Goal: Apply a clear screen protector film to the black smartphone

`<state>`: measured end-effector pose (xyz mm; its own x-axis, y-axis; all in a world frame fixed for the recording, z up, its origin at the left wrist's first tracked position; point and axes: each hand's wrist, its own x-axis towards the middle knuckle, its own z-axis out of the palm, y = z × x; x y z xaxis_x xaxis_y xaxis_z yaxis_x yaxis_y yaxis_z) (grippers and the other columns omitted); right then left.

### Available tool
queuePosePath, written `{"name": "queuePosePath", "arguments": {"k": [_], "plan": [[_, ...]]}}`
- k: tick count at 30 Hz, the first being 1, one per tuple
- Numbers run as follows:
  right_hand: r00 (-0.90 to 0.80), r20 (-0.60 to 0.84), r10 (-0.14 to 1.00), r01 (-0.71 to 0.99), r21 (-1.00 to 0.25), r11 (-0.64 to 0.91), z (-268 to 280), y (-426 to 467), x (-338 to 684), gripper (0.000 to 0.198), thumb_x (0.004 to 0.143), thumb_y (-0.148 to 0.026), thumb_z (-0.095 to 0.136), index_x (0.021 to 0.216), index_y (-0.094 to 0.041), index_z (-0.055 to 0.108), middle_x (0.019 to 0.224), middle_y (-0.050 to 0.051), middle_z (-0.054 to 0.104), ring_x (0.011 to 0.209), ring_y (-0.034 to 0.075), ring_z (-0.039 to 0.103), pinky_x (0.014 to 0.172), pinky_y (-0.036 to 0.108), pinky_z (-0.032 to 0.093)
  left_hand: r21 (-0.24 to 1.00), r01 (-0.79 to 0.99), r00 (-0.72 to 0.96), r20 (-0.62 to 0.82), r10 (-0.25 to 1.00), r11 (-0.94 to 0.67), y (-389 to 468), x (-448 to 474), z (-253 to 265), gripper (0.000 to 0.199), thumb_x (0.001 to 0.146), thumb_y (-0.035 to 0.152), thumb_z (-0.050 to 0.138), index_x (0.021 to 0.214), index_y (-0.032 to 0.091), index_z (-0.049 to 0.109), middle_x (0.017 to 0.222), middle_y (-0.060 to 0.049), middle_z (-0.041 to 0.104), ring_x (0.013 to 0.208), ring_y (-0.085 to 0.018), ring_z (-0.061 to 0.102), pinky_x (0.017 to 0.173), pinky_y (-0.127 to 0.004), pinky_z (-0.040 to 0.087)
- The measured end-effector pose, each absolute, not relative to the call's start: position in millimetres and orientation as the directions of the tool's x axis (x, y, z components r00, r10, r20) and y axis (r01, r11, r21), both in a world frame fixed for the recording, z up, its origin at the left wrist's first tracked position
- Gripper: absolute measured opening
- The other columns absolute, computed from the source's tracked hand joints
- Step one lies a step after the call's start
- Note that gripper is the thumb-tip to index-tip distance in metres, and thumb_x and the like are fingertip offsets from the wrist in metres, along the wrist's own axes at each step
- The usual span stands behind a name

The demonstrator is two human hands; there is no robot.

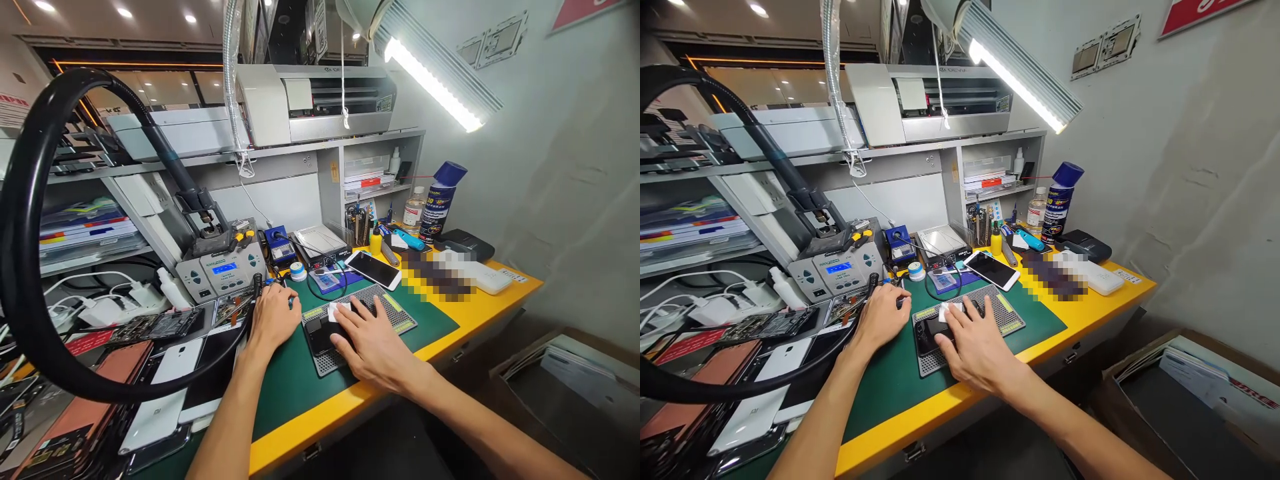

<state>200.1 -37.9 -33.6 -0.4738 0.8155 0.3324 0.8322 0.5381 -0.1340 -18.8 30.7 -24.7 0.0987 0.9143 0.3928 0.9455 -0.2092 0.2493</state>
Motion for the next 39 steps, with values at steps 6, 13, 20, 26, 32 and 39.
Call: {"name": "queuePosePath", "arguments": {"k": [6,13,20,26,32,39], "plan": [[-0.543,0.35,0.764,0.751,-0.206,0.628,-29,-52,160,0.054,0.105,-0.047,0.031,0.143,-0.016,0.052,0.148,0.012,0.054,0.144,0.036,0.035,0.117,0.071,0.015,0.24,0.948,0.101,0.401,0.911,-0.211,30,-19,-24,0.024,0.09,0.023,0.051,0.096,0.019,0.074,0.102,-0.01,0.069,0.104,-0.027,0.06,0.093,-0.038,0.049],[-0.561,0.358,0.746,0.728,-0.214,0.651,-37,-67,162,0.052,0.104,-0.046,0.033,0.145,-0.018,0.049,0.151,0.01,0.051,0.145,0.037,0.032,0.116,0.072,0.015,0.234,0.947,0.107,0.412,0.905,-0.219,31,-20,-25,0.024,0.09,0.024,0.05,0.096,0.019,0.074,0.103,-0.009,0.07,0.104,-0.027,0.061,0.093,-0.038,0.049],[-0.475,0.441,0.762,0.74,-0.269,0.617,-48,-73,169,0.035,0.1,-0.036,0.046,0.129,-0.023,0.062,0.14,0.006,0.062,0.14,0.034,0.043,0.119,0.067,0.016,0.223,0.949,0.114,0.416,0.902,-0.223,31,-21,-26,0.023,0.089,0.024,0.051,0.095,0.02,0.074,0.102,-0.009,0.07,0.102,-0.026,0.062,0.092,-0.037,0.049],[-0.465,0.429,0.775,0.781,-0.213,0.587,-40,-60,195,0.031,0.1,-0.024,0.044,0.122,-0.025,0.065,0.133,0.005,0.067,0.138,0.033,0.047,0.116,0.07,0.021,0.223,0.95,0.113,0.407,0.906,-0.219,30,-20,-25,0.024,0.089,0.024,0.051,0.094,0.02,0.074,0.1,-0.01,0.07,0.103,-0.027,0.061,0.091,-0.037,0.049],[-0.552,0.463,0.694,0.762,-0.059,0.645,-52,-44,225,0.037,0.096,-0.006,0.042,0.118,-0.02,0.068,0.128,0.01,0.069,0.136,0.033,0.049,0.113,0.071,0.025,0.24,0.947,0.105,0.396,0.912,-0.213,29,-20,-24,0.024,0.089,0.024,0.051,0.095,0.02,0.074,0.101,-0.009,0.069,0.103,-0.027,0.06,0.09,-0.037,0.049],[-0.364,0.425,0.829,0.668,-0.5,0.55,-21,-39,249,0.024,0.099,-0.025,0.048,0.1,-0.021,0.072,0.114,0.01,0.071,0.107,0.023,0.066,0.091,0.04,0.054,0.25,0.946,0.1,0.381,0.919,-0.207,30,-20,-25,0.025,0.09,0.025,0.05,0.097,0.02,0.074,0.102,-0.009,0.069,0.104,-0.027,0.06,0.09,-0.038,0.048]]}}
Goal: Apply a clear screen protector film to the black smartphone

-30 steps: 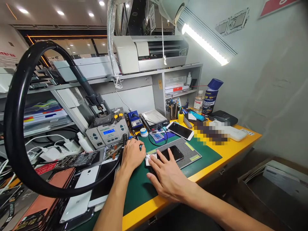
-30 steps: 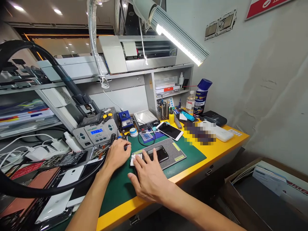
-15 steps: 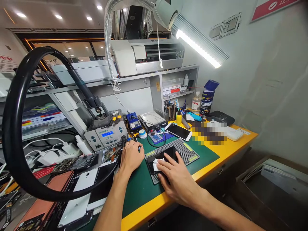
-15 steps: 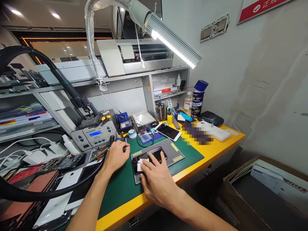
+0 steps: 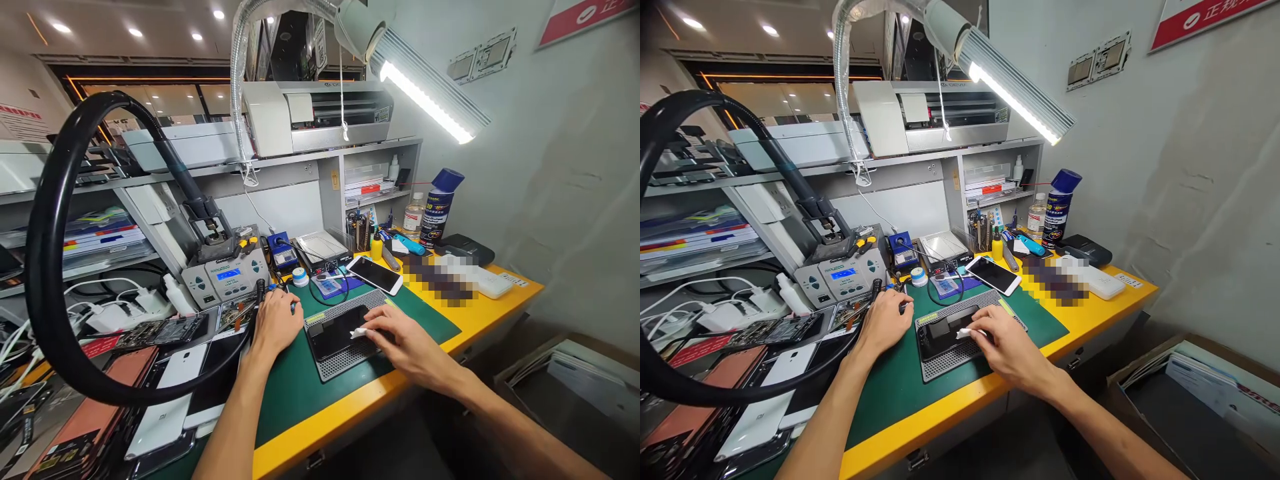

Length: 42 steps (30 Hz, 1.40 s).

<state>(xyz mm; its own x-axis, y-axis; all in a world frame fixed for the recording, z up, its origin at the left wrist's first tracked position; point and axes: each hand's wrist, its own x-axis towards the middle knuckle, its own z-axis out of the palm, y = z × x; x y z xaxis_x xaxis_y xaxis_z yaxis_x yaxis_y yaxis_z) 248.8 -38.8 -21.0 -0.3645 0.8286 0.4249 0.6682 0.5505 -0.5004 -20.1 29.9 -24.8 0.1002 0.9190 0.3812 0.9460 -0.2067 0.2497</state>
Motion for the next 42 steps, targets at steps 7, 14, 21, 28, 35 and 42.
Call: {"name": "queuePosePath", "arguments": {"k": [7,14,21,28,35,42], "plan": [[-0.363,0.312,0.878,0.788,-0.4,0.468,-1,-9,256,0.032,0.099,-0.03,0.047,0.119,-0.016,0.068,0.11,0.012,0.073,0.102,0.029,0.065,0.09,0.046,0.05,0.242,0.946,0.113,0.373,0.921,-0.214,30,-20,-24,0.024,0.09,0.023,0.051,0.095,0.019,0.074,0.1,-0.009,0.069,0.102,-0.026,0.06,0.091,-0.036,0.048],[-0.537,0.428,0.727,0.756,-0.137,0.64,-24,-27,262,0.035,0.101,-0.022,0.041,0.13,-0.021,0.062,0.132,0.006,0.066,0.132,0.03,0.051,0.108,0.051,0.041,0.241,0.946,0.122,0.357,0.926,-0.217,29,-19,-23,0.024,0.091,0.024,0.051,0.095,0.02,0.074,0.101,-0.009,0.069,0.103,-0.027,0.059,0.089,-0.038,0.047],[-0.564,0.27,0.78,0.789,-0.1,0.606,-35,-54,261,0.046,0.106,-0.035,0.034,0.148,-0.025,0.048,0.155,0.001,0.046,0.146,0.034,0.035,0.118,0.062,0.027,0.24,0.947,0.12,0.348,0.93,-0.213,28,-18,-22,0.024,0.091,0.024,0.051,0.097,0.02,0.074,0.101,-0.009,0.068,0.104,-0.028,0.059,0.088,-0.038,0.047],[-0.514,0.261,0.817,0.833,-0.075,0.548,-38,-30,246,0.048,0.106,-0.041,0.03,0.146,-0.023,0.052,0.155,0.001,0.045,0.148,0.039,0.027,0.115,0.066,0.029,0.237,0.949,0.117,0.352,0.929,-0.209,27,-17,-21,0.024,0.091,0.025,0.051,0.095,0.02,0.075,0.101,-0.009,0.068,0.103,-0.027,0.059,0.088,-0.038,0.047],[-0.548,0.263,0.794,0.797,-0.125,0.591,-39,-30,198,0.05,0.106,-0.038,0.027,0.147,-0.02,0.049,0.156,0.004,0.045,0.149,0.039,0.026,0.114,0.069,0.027,0.231,0.949,0.119,0.369,0.922,-0.215,27,-17,-20,0.025,0.091,0.026,0.051,0.097,0.02,0.075,0.102,-0.01,0.068,0.104,-0.026,0.06,0.09,-0.037,0.048],[-0.606,0.29,0.741,0.726,-0.179,0.664,-34,-59,163,0.052,0.106,-0.041,0.027,0.149,-0.019,0.046,0.156,0.007,0.044,0.15,0.035,0.023,0.118,0.069,0.017,0.22,0.949,0.131,0.38,0.916,-0.227,27,-17,-21,0.025,0.091,0.025,0.051,0.096,0.019,0.074,0.102,-0.01,0.069,0.102,-0.026,0.06,0.089,-0.037,0.048]]}}
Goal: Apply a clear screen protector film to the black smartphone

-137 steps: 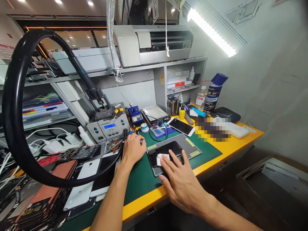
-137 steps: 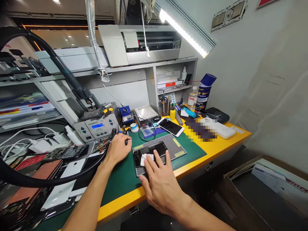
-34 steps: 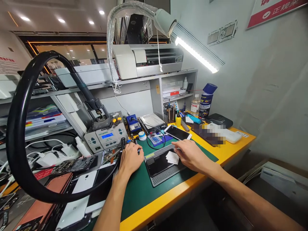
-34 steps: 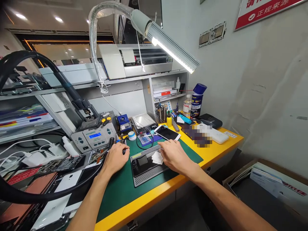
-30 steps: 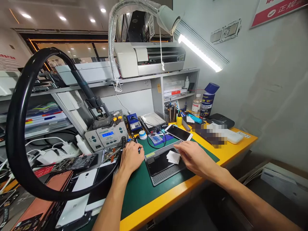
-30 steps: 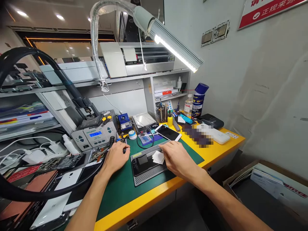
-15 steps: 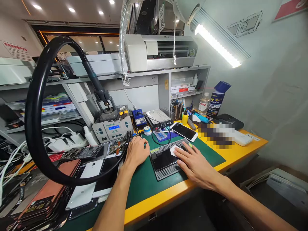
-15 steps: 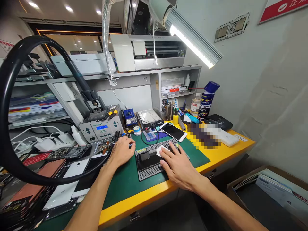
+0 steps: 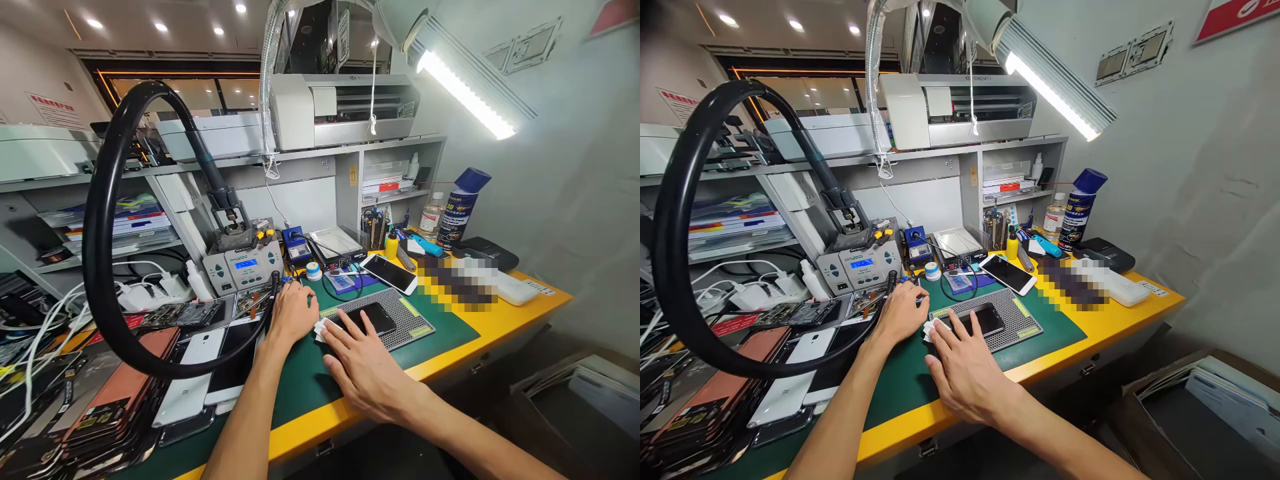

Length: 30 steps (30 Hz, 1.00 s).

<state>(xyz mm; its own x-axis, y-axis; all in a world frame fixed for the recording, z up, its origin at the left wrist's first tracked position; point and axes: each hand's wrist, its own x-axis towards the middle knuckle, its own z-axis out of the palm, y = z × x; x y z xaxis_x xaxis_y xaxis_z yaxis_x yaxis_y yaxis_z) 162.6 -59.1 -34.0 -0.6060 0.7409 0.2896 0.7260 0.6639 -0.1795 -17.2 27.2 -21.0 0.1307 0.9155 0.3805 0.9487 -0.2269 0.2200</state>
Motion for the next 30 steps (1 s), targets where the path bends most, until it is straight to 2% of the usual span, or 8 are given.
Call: {"name": "queuePosePath", "arguments": {"k": [5,10,16,24,30], "plan": [[-0.614,0.28,0.738,0.724,-0.173,0.668,-33,-64,176,0.05,0.107,-0.042,0.027,0.149,-0.023,0.046,0.155,0.004,0.045,0.15,0.032,0.025,0.119,0.067,0.016,0.22,0.947,0.138,0.382,0.914,-0.235,27,-17,-21,0.026,0.091,0.025,0.05,0.096,0.019,0.075,0.101,-0.011,0.069,0.103,-0.027,0.06,0.089,-0.038,0.048],[-0.493,0.328,0.806,0.833,-0.088,0.546,-41,-43,209,0.049,0.106,-0.038,0.03,0.145,-0.019,0.052,0.151,0.007,0.05,0.146,0.037,0.032,0.116,0.07,0.019,0.228,0.945,0.141,0.367,0.919,-0.236,27,-18,-21,0.026,0.091,0.026,0.05,0.094,0.019,0.075,0.1,-0.01,0.069,0.102,-0.026,0.06,0.089,-0.037,0.048],[-0.425,0.376,0.823,0.881,-0.035,0.472,-50,-34,231,0.05,0.105,-0.039,0.031,0.144,-0.018,0.054,0.15,0.009,0.051,0.145,0.039,0.035,0.114,0.071,0.022,0.236,0.943,0.137,0.364,0.921,-0.233,27,-18,-21,0.025,0.092,0.027,0.051,0.094,0.02,0.075,0.1,-0.01,0.068,0.102,-0.025,0.06,0.089,-0.035,0.048],[-0.498,0.33,0.802,0.811,-0.151,0.565,-38,-44,173,0.053,0.105,-0.043,0.03,0.144,-0.016,0.053,0.15,0.011,0.051,0.146,0.038,0.033,0.116,0.071,0.019,0.224,0.947,0.135,0.374,0.917,-0.231,28,-19,-21,0.025,0.091,0.026,0.051,0.096,0.019,0.075,0.101,-0.01,0.069,0.103,-0.026,0.06,0.091,-0.036,0.048],[-0.532,0.352,0.77,0.757,-0.209,0.619,-41,-65,148,0.055,0.105,-0.046,0.029,0.147,-0.017,0.049,0.153,0.011,0.048,0.147,0.036,0.03,0.118,0.07,0.013,0.224,0.945,0.139,0.385,0.913,-0.238,30,-22,-23,0.026,0.092,0.025,0.05,0.097,0.019,0.074,0.102,-0.01,0.07,0.103,-0.026,0.06,0.091,-0.036,0.048]]}}
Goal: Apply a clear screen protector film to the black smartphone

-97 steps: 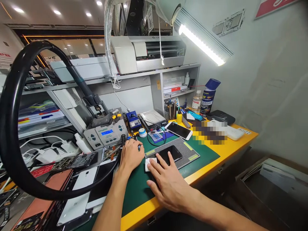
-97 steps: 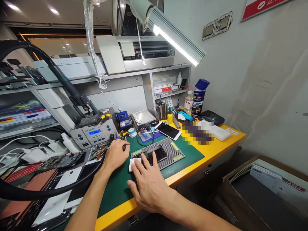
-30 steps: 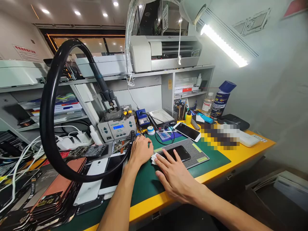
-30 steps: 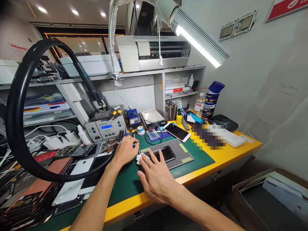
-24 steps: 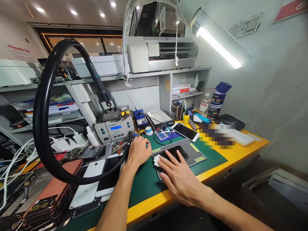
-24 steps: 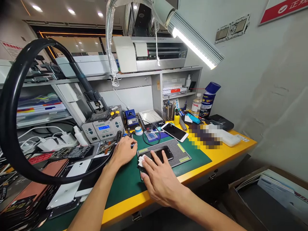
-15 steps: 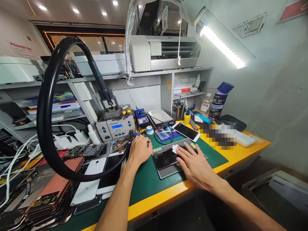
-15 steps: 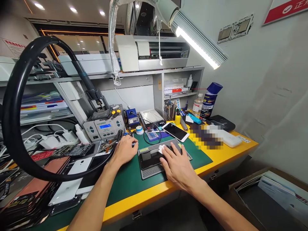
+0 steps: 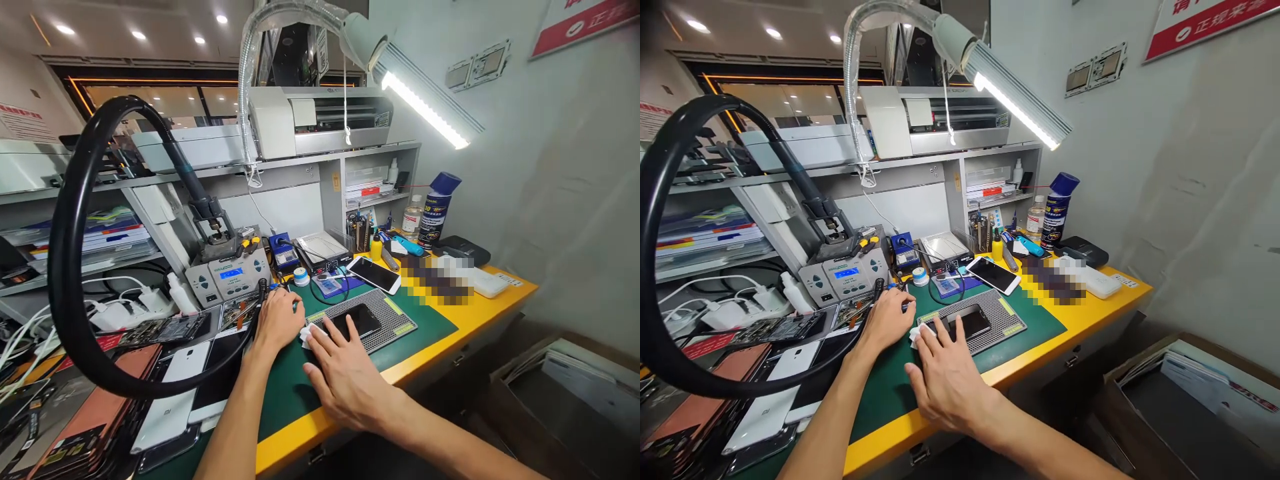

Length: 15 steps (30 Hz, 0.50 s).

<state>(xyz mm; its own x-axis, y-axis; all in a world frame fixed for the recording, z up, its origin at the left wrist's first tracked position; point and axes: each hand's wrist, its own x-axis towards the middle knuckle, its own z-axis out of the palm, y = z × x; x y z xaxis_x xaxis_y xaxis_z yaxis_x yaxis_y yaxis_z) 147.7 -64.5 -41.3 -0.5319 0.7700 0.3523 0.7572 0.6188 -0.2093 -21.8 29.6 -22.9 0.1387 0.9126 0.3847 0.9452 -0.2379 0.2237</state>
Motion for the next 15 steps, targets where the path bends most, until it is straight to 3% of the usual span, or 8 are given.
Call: {"name": "queuePosePath", "arguments": {"k": [9,15], "plan": [[-0.547,0.347,0.762,0.733,-0.242,0.636,-42,-86,164,0.055,0.105,-0.045,0.028,0.15,-0.018,0.043,0.157,0.008,0.043,0.149,0.037,0.024,0.119,0.071,0.008,0.213,0.944,0.159,0.372,0.915,-0.251,34,-25,-26,0.027,0.092,0.026,0.049,0.097,0.018,0.075,0.101,-0.01,0.07,0.102,-0.027,0.061,0.093,-0.038,0.048],[-0.503,0.355,0.788,0.788,-0.187,0.587,-41,-83,199,0.052,0.105,-0.042,0.03,0.149,-0.019,0.045,0.156,0.007,0.045,0.149,0.037,0.026,0.118,0.071,0.011,0.212,0.945,0.162,0.358,0.92,-0.249,34,-26,-28,0.028,0.091,0.026,0.049,0.098,0.018,0.075,0.102,-0.01,0.07,0.102,-0.027,0.061,0.093,-0.038,0.048]]}}
